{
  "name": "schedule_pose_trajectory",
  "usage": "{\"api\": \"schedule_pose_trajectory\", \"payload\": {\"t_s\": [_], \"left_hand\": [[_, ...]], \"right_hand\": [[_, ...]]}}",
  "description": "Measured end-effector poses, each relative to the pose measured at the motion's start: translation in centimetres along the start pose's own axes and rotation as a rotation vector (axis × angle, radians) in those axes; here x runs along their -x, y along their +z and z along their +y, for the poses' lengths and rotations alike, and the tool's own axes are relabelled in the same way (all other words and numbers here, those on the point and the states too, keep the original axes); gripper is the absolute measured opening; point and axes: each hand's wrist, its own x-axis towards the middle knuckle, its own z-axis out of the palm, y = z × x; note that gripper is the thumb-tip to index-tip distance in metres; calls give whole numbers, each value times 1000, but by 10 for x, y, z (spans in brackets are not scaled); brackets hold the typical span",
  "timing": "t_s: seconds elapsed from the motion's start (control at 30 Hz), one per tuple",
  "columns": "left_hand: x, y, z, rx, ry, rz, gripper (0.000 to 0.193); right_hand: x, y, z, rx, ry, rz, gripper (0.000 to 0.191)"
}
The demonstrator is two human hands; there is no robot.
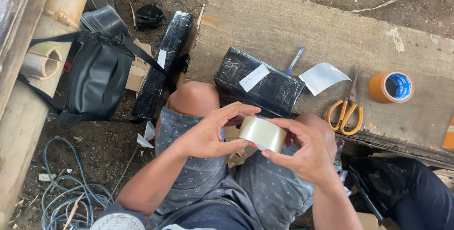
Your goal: The person wraps a black rectangular package with clear packing tape, smoothing the tape and rotating the package to cover all sides. They then write on a white label, place it on the package, and secure it with more tape.
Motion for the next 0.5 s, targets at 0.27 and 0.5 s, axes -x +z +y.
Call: {"api": "schedule_pose_trajectory", "payload": {"t_s": [0.27, 0.5], "left_hand": [[-6, 3, 15, -179, -2, 61, 53], [-2, 5, 13, -165, -111, 52, 52]], "right_hand": [[-6, -3, 2, -139, 92, -76, 59], [-12, 6, -5, -156, 69, -86, 57]]}}
